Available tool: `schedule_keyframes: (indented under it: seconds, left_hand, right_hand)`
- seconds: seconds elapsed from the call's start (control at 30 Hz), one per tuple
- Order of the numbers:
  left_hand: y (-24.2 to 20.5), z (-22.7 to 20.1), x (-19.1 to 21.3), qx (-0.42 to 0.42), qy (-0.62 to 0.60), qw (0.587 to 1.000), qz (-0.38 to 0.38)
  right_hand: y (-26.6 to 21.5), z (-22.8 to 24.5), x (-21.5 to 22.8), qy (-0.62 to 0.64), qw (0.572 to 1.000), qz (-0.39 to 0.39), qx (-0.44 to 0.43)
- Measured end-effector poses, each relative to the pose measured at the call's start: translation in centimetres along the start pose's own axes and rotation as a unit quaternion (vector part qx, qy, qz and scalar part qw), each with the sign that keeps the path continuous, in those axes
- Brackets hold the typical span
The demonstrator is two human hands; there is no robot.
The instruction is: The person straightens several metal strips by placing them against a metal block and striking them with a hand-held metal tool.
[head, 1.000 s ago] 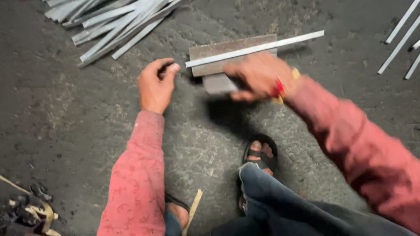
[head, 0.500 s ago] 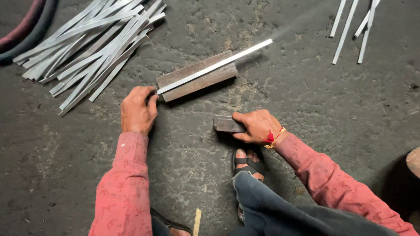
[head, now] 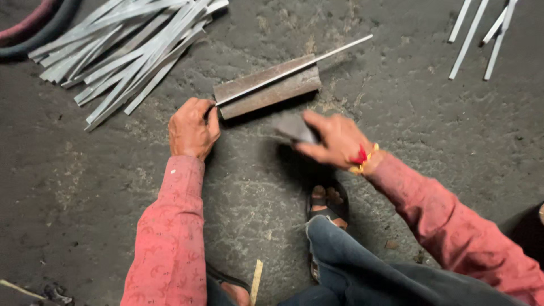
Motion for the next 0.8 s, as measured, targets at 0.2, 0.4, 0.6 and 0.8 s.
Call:
schedule_keyframes:
  seconds: [0.2, 0.4, 0.6, 0.8]
  left_hand:
    - [0.1, -0.4, 0.0, -0.034, 0.014, 0.999, -0.003]
    - [0.2, -0.1, -0.3, -0.043, 0.023, 0.999, 0.008]
    - [0.2, 0.1, -0.3, -0.033, 0.012, 0.999, 0.003]
    - [-1.2, 3.6, -2.0, 0.176, -0.205, 0.962, 0.041]
  right_hand:
    - [6.0, 7.0, 5.3, 0.032, 0.990, -0.127, 0.058]
    - [10.7, 6.1, 0.4, -0.043, 0.995, -0.072, -0.048]
    - [8.1, 2.9, 0.4, -0.014, 0.994, -0.096, -0.043]
    - [-2.9, -4.0, -0.1, 0.019, 0.986, -0.119, -0.118]
Point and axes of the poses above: each hand's wrist, its own y-axis towards the middle knuckle, its own x-axis out of the back of the hand, z = x × y, the point moved 8 cm from there along y, towards the middle knuckle, and after that the axes turned 9 degrees about -x, right-handed, at the moved point
